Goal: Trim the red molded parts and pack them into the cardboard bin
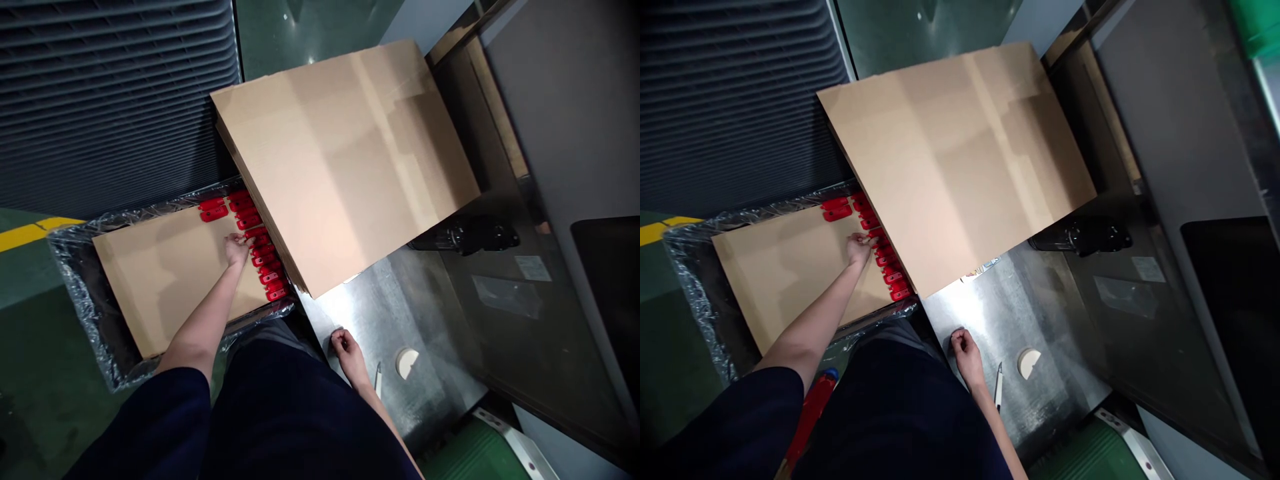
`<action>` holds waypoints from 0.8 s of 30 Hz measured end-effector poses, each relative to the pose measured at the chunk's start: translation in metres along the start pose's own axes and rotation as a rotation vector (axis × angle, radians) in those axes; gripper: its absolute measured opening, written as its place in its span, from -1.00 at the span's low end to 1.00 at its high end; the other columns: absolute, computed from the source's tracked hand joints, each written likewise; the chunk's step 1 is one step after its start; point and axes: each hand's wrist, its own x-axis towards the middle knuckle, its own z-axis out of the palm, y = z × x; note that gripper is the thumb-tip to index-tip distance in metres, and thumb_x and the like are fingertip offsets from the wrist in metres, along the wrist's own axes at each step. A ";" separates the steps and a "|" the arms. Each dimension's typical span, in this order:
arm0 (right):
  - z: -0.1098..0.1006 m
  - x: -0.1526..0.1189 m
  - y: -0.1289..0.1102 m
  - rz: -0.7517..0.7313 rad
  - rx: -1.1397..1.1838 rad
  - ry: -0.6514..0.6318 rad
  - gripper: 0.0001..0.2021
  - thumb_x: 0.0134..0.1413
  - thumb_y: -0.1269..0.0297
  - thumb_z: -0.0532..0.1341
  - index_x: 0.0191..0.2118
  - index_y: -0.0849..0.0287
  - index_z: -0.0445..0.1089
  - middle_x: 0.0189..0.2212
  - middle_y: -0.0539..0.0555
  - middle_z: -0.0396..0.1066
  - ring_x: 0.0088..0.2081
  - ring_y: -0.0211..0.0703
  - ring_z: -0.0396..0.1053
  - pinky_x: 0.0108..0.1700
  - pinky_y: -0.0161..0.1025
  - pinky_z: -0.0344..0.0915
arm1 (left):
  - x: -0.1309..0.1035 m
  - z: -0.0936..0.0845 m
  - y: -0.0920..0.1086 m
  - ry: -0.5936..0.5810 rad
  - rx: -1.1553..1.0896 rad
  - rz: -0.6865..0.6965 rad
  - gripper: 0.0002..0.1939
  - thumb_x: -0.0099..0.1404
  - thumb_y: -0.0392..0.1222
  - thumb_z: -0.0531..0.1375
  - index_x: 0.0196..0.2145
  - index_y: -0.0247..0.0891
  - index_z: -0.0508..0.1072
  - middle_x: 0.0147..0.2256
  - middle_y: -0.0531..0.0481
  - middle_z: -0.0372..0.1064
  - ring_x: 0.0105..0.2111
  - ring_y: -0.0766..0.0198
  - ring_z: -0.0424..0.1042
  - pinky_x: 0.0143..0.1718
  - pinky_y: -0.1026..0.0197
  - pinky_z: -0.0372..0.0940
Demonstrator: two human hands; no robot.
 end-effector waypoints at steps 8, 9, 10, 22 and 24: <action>-0.003 0.001 0.000 0.005 0.012 -0.018 -0.60 0.22 -0.11 0.17 -0.23 0.19 0.37 -0.41 0.04 0.32 -0.37 -0.14 0.26 -0.25 -0.24 0.23 | -0.011 0.001 0.003 0.034 0.057 0.097 -0.61 0.27 -0.12 0.40 0.00 -0.29 0.47 0.03 -0.15 0.33 -0.02 0.04 0.37 0.08 -0.10 0.31; -0.003 0.001 0.000 0.005 0.016 -0.020 -0.60 0.22 -0.11 0.17 -0.23 0.19 0.37 -0.42 0.04 0.31 -0.37 -0.14 0.26 -0.26 -0.24 0.23 | -0.012 0.001 0.003 0.033 0.058 0.107 -0.62 0.27 -0.11 0.40 -0.01 -0.29 0.48 0.03 -0.15 0.33 -0.02 0.03 0.37 0.09 -0.11 0.30; -0.003 0.001 0.000 0.006 0.021 -0.022 -0.60 0.23 -0.11 0.17 -0.23 0.19 0.37 -0.42 0.03 0.31 -0.37 -0.14 0.26 -0.26 -0.24 0.22 | -0.013 0.001 0.002 0.035 0.059 0.116 -0.63 0.28 -0.11 0.40 -0.02 -0.29 0.48 0.03 -0.15 0.33 -0.01 0.03 0.37 0.09 -0.11 0.30; -0.006 0.002 0.001 0.002 0.064 -0.021 -0.62 0.21 -0.09 0.21 -0.26 0.19 0.41 -0.42 0.06 0.31 -0.37 -0.14 0.24 -0.29 -0.24 0.20 | -0.009 0.009 -0.006 0.101 0.020 0.141 -0.68 0.28 -0.12 0.39 -0.09 -0.30 0.47 -0.04 -0.12 0.34 -0.07 0.06 0.37 0.07 -0.11 0.30; -0.006 0.002 0.001 0.003 0.067 -0.021 -0.61 0.20 -0.10 0.21 -0.26 0.18 0.40 -0.42 0.06 0.31 -0.37 -0.14 0.24 -0.29 -0.24 0.20 | -0.007 0.009 -0.009 0.106 -0.008 0.138 -0.67 0.30 -0.09 0.38 -0.08 -0.30 0.45 -0.05 -0.13 0.34 -0.08 0.07 0.37 0.05 -0.10 0.32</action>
